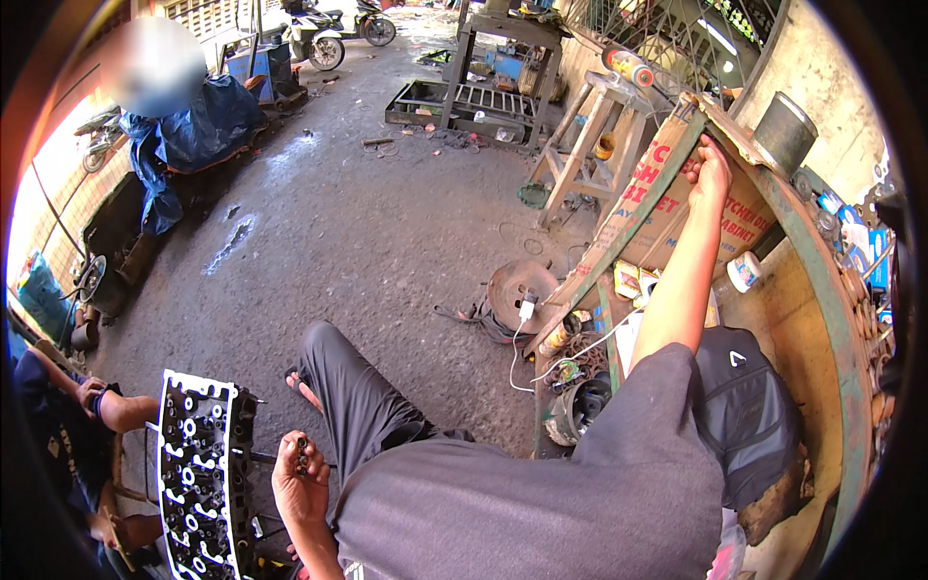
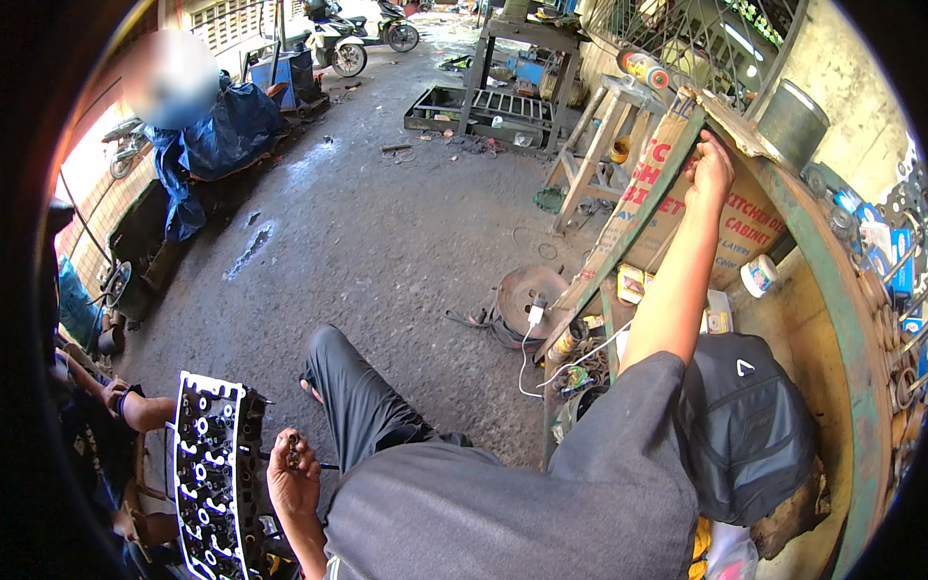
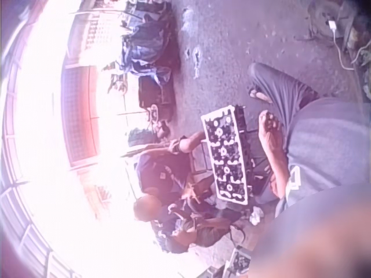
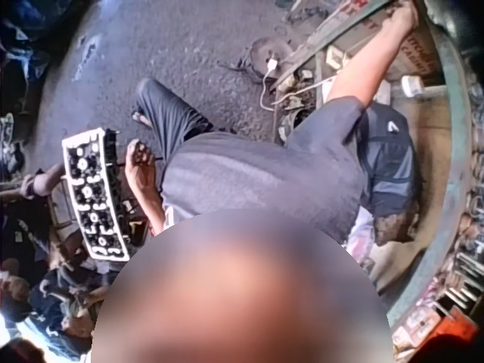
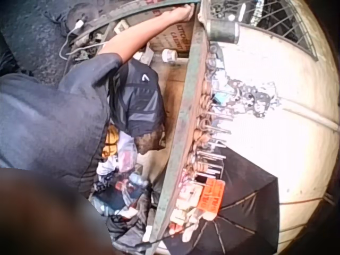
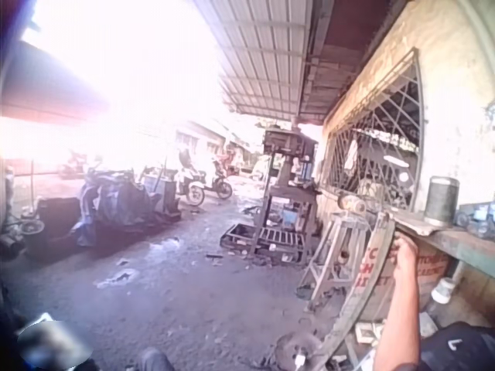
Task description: The person sits on the floor and repeatedly picks small cylindrical engine parts from a nearby shelf, then places them into corresponding holes in a cylinder head resting on a stand. The person handles the parts one at a time, occasionally inspecting them before insertion.
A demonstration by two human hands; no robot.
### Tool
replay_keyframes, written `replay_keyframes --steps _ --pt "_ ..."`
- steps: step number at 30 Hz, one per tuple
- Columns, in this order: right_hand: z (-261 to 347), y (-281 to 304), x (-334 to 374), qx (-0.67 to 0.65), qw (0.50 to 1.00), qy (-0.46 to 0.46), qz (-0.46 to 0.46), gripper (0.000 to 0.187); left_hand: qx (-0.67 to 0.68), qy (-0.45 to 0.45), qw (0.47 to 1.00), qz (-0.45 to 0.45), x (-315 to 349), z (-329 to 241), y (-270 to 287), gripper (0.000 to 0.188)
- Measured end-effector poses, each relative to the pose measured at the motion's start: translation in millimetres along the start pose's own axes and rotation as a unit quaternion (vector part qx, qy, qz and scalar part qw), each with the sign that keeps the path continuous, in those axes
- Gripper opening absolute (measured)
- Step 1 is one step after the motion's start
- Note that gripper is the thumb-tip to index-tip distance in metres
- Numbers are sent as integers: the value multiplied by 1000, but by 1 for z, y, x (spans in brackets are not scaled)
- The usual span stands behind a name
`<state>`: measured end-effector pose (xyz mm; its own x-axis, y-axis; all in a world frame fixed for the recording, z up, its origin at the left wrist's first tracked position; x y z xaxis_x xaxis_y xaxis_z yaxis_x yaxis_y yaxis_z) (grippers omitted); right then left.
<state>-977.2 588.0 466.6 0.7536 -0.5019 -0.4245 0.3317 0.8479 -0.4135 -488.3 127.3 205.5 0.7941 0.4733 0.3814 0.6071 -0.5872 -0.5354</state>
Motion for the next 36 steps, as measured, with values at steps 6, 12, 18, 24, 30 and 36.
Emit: replay_keyframes --steps 6,12,18,24,30,36 --pt "3 -4 2 -17 1000 7 -5 36 6 10 1000 -5 -3 4 -1 14" --pt "3 -4 4 -16 1000 4 7 37 14 17 1000 -3 -5 5 1 14" --pt "4 -1 3 -8 1000 6 2 36 1 11 1000 -9 -9 10 5 16" --pt "23 -12 88 -145 984 -34 99 39 -19 -31 999 -29 -8 8 4 23" --pt "-12 -82 273 -412 672 -474 393 46 -87 -83 991 -62 -7 -31 -10 25" --pt "-28 -143 377 -402 444 -660 453 46 -82 -176 977 -91 9 -56 -26 21"
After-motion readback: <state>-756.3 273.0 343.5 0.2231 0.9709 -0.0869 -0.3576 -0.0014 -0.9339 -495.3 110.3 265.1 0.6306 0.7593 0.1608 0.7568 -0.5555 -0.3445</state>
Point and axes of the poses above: each hand's wrist, its own x-axis away from the middle knuckle, its own y-axis out of the back of the hand, z = x × y, the point moved 1 cm from there along -x, towards the middle knuckle, and after that the axes turned 14 degrees about -x, right-handed, at the moved point
